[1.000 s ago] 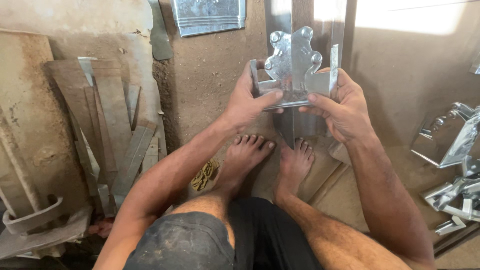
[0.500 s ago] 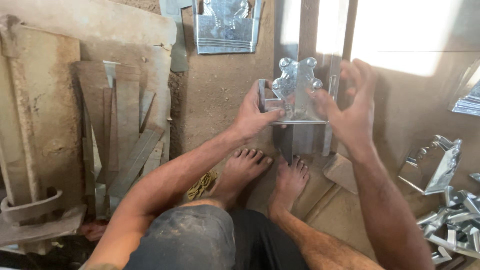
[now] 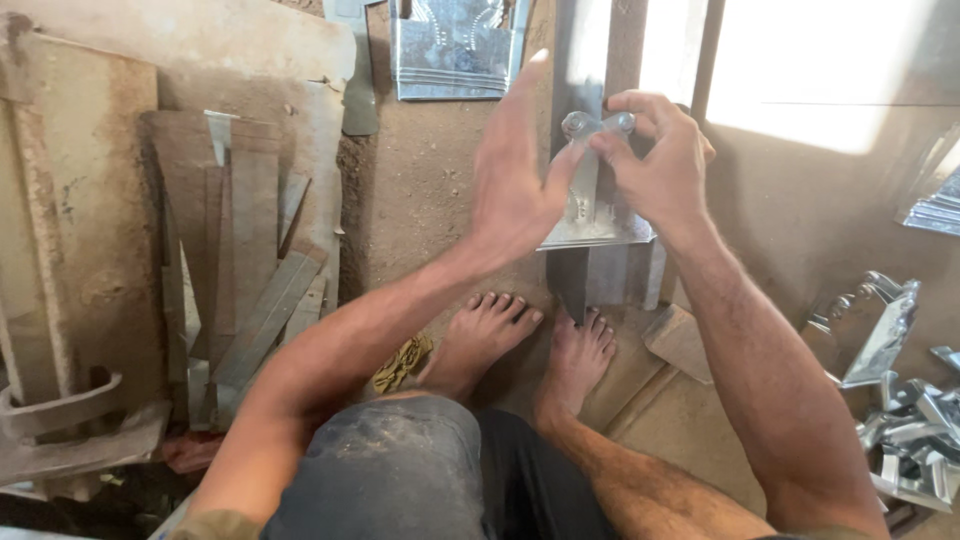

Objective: The person sits on the ground and shapes decorative galvanized sheet metal pieces by hand, fitting each piece over a metal angle form and striking it with a wooden mallet to bend the edges. Finished pieces are set aside in a pile and a new piece is picked up to repeat the shaping.

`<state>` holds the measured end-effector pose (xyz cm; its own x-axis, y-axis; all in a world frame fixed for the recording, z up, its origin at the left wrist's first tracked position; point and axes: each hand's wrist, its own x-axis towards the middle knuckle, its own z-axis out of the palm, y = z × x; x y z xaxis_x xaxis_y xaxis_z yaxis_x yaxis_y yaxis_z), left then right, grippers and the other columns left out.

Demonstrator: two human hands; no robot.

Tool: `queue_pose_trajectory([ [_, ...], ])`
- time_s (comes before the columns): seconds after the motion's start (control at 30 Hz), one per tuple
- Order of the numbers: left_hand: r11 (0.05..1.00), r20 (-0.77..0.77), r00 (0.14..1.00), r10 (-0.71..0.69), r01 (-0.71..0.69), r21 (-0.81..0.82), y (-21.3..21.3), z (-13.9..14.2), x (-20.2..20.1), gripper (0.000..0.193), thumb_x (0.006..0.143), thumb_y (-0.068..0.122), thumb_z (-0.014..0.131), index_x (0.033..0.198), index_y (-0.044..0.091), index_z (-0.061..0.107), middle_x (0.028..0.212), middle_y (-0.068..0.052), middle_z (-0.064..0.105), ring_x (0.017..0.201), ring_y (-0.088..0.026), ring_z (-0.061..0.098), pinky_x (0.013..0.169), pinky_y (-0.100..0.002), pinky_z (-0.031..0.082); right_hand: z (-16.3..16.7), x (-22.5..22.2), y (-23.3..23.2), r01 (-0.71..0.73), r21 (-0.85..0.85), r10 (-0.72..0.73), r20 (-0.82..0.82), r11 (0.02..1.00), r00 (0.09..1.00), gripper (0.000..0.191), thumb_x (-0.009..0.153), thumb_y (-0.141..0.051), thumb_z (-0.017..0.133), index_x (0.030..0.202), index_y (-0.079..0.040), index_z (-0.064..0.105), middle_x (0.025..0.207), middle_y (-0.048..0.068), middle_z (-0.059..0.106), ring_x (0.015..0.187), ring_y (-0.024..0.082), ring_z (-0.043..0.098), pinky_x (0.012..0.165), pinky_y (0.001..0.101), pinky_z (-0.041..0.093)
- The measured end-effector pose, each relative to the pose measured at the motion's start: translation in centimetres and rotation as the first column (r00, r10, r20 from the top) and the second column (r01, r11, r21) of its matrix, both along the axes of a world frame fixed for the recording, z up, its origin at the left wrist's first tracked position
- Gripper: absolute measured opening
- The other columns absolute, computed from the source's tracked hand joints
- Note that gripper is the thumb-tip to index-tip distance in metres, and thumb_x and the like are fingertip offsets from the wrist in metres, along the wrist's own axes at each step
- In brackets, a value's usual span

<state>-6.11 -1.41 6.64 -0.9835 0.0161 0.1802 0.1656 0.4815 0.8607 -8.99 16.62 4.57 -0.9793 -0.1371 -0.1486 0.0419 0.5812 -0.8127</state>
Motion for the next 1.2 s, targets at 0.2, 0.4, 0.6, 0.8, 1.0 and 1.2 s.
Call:
queue_pose_trajectory([
  [0.2,0.921,0.081,0.997,0.019,0.014,-0.389,4.5,-0.9,-2.7,0.044,0.101,0.046,0.048,0.115,0.005,0.057,0.112,-0.014,0.051,0.110,-0.028,0.052,0.094,-0.054,0.041,-0.5,0.7,-0.7,0.099,-0.147,-0.105,-0.032,0.984,0.994,0.030,0.102,-0.013,0.067,0.130,-0.003,0.064,0.124,0.010,0.073,0.110,0.021,0.072,0.099,0.0350,0.056],
  [0.4,0.982,0.105,0.992,-0.073,0.089,-0.165,3.9,-4.6,-1.0,0.052,0.109,0.051,0.040,0.125,0.003,0.052,0.119,-0.015,0.050,0.112,-0.028,0.053,0.096,-0.048,0.042,-2.3,2.0,-0.1,0.014,-0.077,-0.031,-0.226,0.997,0.974,0.029,0.106,-0.007,0.061,0.135,-0.003,0.064,0.126,0.013,0.073,0.113,0.024,0.068,0.102,0.0376,0.052],
  [0.6,0.977,0.122,0.988,-0.100,0.120,-0.176,3.8,-4.3,-1.8,0.067,0.107,0.058,0.037,0.138,-0.001,0.045,0.127,-0.019,0.047,0.123,-0.033,0.050,0.106,-0.051,0.041,-1.9,1.6,-1.0,0.014,0.228,0.026,-0.173,0.974,0.985,0.038,0.112,-0.018,0.055,0.149,-0.010,0.057,0.148,0.008,0.064,0.141,0.023,0.049,0.119,0.0466,0.024],
  [0.8,0.986,0.055,0.985,-0.164,0.165,-0.005,3.1,-6.3,-1.8,0.074,0.112,0.054,0.034,0.155,-0.006,0.025,0.150,-0.027,0.031,0.137,-0.038,0.039,0.117,-0.051,0.033,-3.1,1.3,-0.8,-0.061,0.343,0.080,-0.043,0.937,0.996,0.068,0.102,-0.026,0.049,0.165,-0.007,0.032,0.169,0.021,0.028,0.152,0.031,0.029,0.118,0.0548,0.020],
  [1.0,0.964,-0.026,0.990,-0.137,0.139,0.225,4.5,-9.3,-1.6,0.065,0.105,0.046,0.040,0.152,0.001,0.035,0.141,-0.019,0.039,0.128,-0.030,0.041,0.113,-0.046,0.032,-7.1,1.9,-1.2,-0.013,0.076,0.023,-0.128,0.997,0.992,0.062,0.111,-0.035,0.034,0.166,-0.007,0.032,0.175,0.019,0.023,0.160,0.035,0.016,0.128,0.0596,0.003],
  [1.2,0.977,0.166,0.964,-0.210,0.202,0.060,3.4,-7.9,-2.3,0.058,0.105,0.047,0.054,0.147,0.007,0.047,0.134,-0.012,0.048,0.125,-0.026,0.048,0.114,-0.044,0.037,-4.0,2.2,0.0,0.110,0.166,-0.080,-0.177,0.980,0.981,0.058,0.114,-0.034,0.046,0.160,0.001,0.037,0.167,0.019,0.038,0.160,0.036,0.033,0.134,0.0539,0.021],
])
